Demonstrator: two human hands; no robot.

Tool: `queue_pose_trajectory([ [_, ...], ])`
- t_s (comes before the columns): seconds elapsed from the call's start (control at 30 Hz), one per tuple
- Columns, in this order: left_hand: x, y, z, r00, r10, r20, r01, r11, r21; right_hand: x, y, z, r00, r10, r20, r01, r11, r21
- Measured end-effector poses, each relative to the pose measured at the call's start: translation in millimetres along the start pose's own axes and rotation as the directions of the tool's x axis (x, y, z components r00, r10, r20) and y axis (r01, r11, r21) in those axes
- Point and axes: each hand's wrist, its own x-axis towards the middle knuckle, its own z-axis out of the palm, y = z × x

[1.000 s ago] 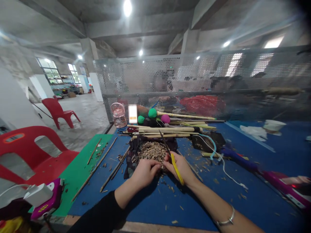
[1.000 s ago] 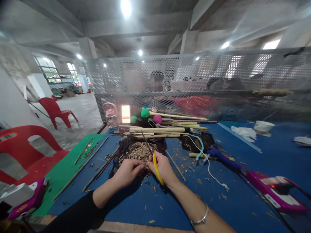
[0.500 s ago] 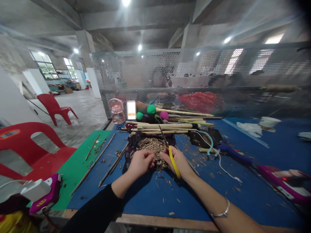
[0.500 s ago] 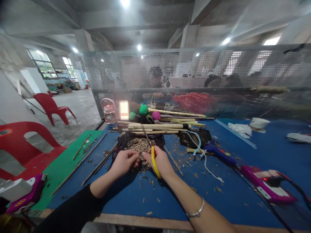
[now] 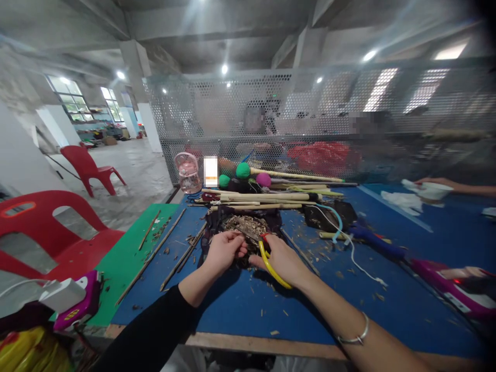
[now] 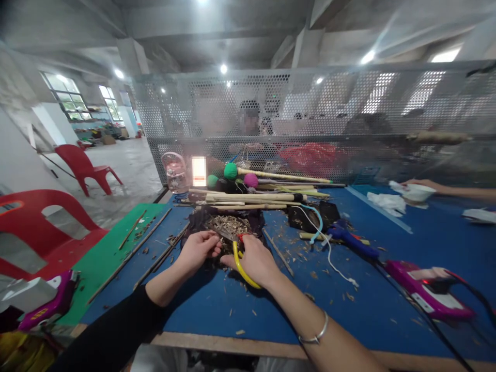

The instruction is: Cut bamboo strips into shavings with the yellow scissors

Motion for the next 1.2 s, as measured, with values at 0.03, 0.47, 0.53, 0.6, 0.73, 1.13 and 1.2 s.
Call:
queue_pose_trajectory([
  [0.03,0.2,-1.4,0.0,1.0,-0.001,0.005,0.001,1.0,0.014,-0.1,-0.2,-0.1,1.0,0.005,0.006,-0.005,1.0,-0.011],
  [0.47,6.6,-9.4,-4.5,0.996,-0.077,-0.032,0.081,0.984,0.16,0.0,2.4,2.0,0.969,0.177,0.172,-0.15,0.976,-0.158],
  [0.53,7.1,-10.7,-5.1,0.995,-0.094,-0.033,0.098,0.979,0.18,1.0,4.0,0.6,0.963,0.184,0.198,-0.154,0.976,-0.155],
  [0.6,7.7,-11.0,-5.4,0.994,-0.105,-0.032,0.109,0.976,0.189,1.9,4.8,-2.0,0.959,0.175,0.222,-0.145,0.979,-0.145],
  [0.73,8.7,-8.2,-5.9,0.996,-0.07,-0.05,0.075,0.993,0.097,1.7,3.0,-10.2,0.97,0.162,0.179,-0.131,0.976,-0.172],
  [1.13,11.7,-14.0,-5.9,0.993,0.11,-0.048,-0.1,0.979,0.177,-3.5,-0.1,-5.8,0.989,0.052,0.142,-0.045,0.998,-0.052],
  [1.2,10.0,-14.0,-5.7,0.988,0.148,-0.045,-0.134,0.963,0.233,-3.8,-1.1,-5.4,0.988,0.053,0.145,-0.045,0.997,-0.059],
])
